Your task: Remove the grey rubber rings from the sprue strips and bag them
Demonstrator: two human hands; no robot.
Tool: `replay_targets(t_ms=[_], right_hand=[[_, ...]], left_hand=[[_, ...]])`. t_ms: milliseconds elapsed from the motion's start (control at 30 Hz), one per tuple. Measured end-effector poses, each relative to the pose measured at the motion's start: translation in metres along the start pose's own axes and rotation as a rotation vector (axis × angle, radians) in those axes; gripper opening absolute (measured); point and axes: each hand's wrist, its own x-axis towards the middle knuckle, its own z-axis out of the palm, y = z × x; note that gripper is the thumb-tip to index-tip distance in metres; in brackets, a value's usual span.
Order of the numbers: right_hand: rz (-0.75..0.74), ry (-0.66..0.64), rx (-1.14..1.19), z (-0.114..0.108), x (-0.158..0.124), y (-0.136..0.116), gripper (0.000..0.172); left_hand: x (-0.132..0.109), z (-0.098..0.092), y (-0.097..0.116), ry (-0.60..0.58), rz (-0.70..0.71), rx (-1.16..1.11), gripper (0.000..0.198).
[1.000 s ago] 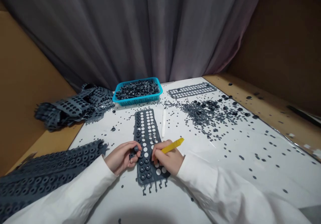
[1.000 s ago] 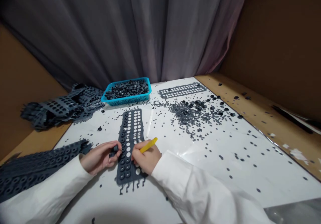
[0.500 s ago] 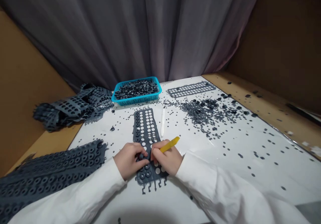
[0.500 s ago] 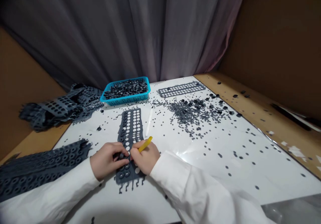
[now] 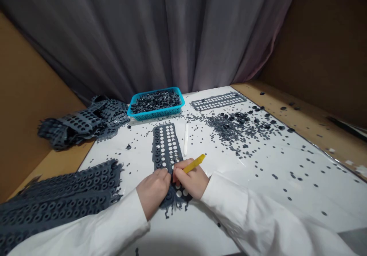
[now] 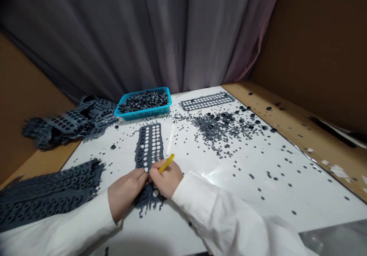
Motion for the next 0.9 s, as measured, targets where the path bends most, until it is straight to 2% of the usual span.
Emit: replay_targets(t_ms=[100, 233, 300, 367, 467, 600, 700, 767, 900], right_hand=[[0.004, 0.005, -0.025, -0.001, -0.001, -0.004, 0.028], [0.026, 0.011, -0.012, -0.002, -0.001, -0.006, 0.028], [0.020, -0.001, 0.026, -0.001, -0.001, -0.005, 0.028], [0.011, -0.005, 0.079, -0.001, -0.002, -0.003, 0.026], [0.024, -0.008, 0.187, -0.001, -0.005, -0.002, 0.025], [0.054, -0.010, 0.263, -0.001, -0.010, -0.004, 0.025], [0.064, -0.023, 0.199, 0.000, -0.013, -0.005, 0.025], [0.068, -0.031, 0.169, 0.001, -0.014, -0.005, 0.026], [0.026, -0.030, 0.099, 0.002, -0.014, -0.005, 0.027]], left_hand=[[-0.004, 0.010, -0.009, 0.117, 0.030, -0.109, 0.025], [-0.004, 0.007, -0.030, 0.346, 0.101, -0.463, 0.021], [-0.003, -0.001, -0.038, 0.452, 0.037, -0.562, 0.018], [-0.005, -0.009, -0.044, 0.498, -0.061, -0.630, 0.017], [-0.009, -0.011, -0.044, 0.413, -0.171, -0.861, 0.019], [-0.013, 0.000, -0.038, 0.114, -0.319, -1.493, 0.033], [-0.012, 0.008, -0.036, -0.083, -0.424, -1.847, 0.032], [-0.010, 0.011, -0.036, -0.145, -0.463, -1.915, 0.029], [-0.007, 0.010, -0.034, -0.172, -0.465, -1.837, 0.030]])
